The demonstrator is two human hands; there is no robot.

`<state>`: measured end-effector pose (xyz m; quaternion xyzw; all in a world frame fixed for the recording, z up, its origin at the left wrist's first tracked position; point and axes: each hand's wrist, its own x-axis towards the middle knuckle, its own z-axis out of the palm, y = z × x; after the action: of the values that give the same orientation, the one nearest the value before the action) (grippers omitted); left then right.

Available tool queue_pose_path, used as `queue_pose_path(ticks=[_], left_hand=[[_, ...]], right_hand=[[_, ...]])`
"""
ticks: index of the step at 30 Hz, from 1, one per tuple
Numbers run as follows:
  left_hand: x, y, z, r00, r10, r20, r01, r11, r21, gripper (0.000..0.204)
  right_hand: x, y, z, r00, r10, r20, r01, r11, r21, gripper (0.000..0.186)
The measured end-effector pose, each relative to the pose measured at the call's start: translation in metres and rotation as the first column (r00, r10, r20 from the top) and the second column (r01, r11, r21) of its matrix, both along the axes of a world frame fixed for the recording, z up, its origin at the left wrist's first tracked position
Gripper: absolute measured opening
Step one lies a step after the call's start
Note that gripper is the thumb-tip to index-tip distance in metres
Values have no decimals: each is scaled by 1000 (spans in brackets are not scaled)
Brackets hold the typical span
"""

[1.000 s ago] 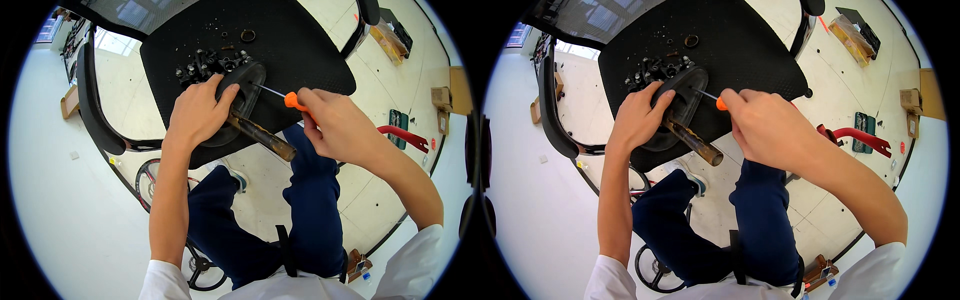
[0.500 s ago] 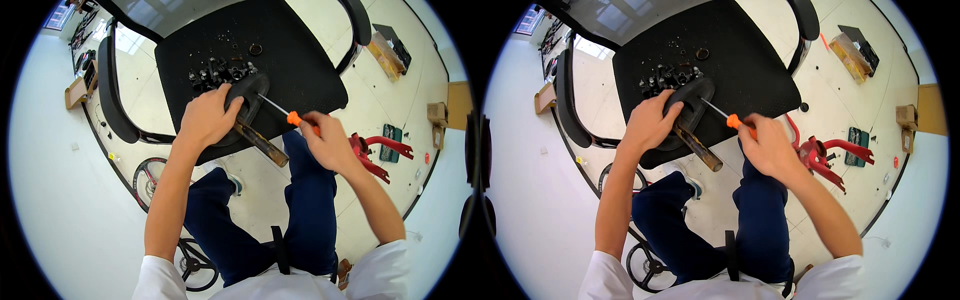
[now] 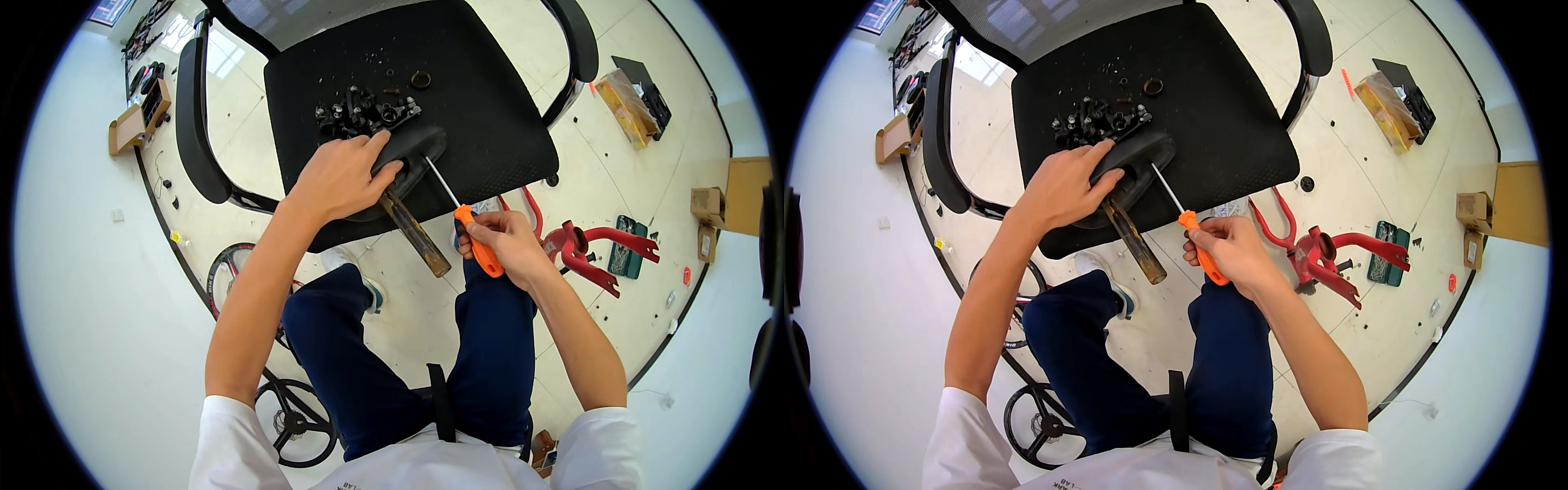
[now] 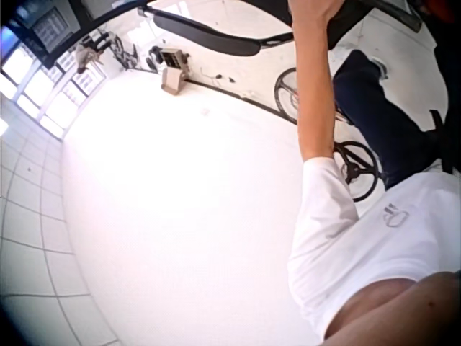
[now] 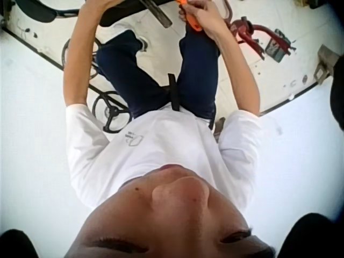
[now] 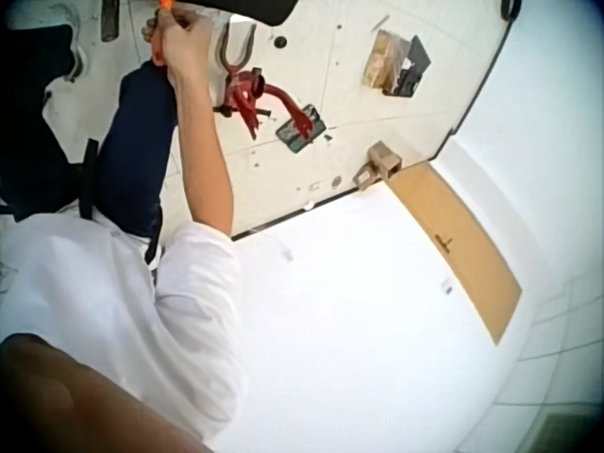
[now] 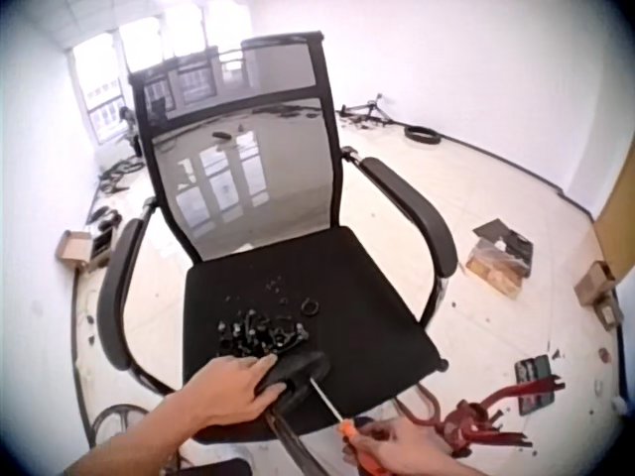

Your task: The person sits on a chair and uses a screwdriver to pry and separate a black plastic bicycle part held in a red bench vise. They repeatedly insert the screwdriver into slots and apply leverage to loosen the component.

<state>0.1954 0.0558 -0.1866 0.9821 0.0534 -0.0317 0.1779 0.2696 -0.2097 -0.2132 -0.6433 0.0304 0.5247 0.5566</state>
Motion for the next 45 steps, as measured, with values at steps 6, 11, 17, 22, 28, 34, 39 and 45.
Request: queue_pose_path(ticks=[6, 11, 17, 22, 28, 34, 39, 45], left_hand=[[3, -1, 2, 999, 11, -39, -10, 1000, 14, 47], [7, -1, 2, 1000, 20, -22, -20, 1000, 7, 45], [8, 2, 1, 995, 63, -79, -65, 998, -19, 47], [17, 11, 0, 992, 79, -100, -87, 993, -75, 46], [24, 23, -3, 988, 87, -125, -107, 981, -162, 48], [29, 25, -4, 983, 99, -156, -127, 975, -182, 50], [29, 28, -6, 992, 80, -101, -95, 983, -156, 50], [31, 29, -6, 990, 71, -118, -92, 979, -183, 50]], right_hand=[[-4, 13, -6, 1000, -16, -26, 17, 999, 36, 18], [-1, 17, -17, 998, -5, -65, 10, 997, 77, 20], [-3, 13, 5, 991, 134, -6, -134, 991, 29, 30], [-10, -7, 29, 986, 122, 111, -126, 992, 27, 42], [-6, -24, 21, 719, 199, 666, -107, 978, -177, 38], [-1, -7, 20, 602, 224, 767, -100, 973, -206, 35], [-3, -8, 8, 523, 144, 840, -74, 990, -123, 32], [-2, -3, 12, 539, 184, 822, -93, 983, -160, 33]])
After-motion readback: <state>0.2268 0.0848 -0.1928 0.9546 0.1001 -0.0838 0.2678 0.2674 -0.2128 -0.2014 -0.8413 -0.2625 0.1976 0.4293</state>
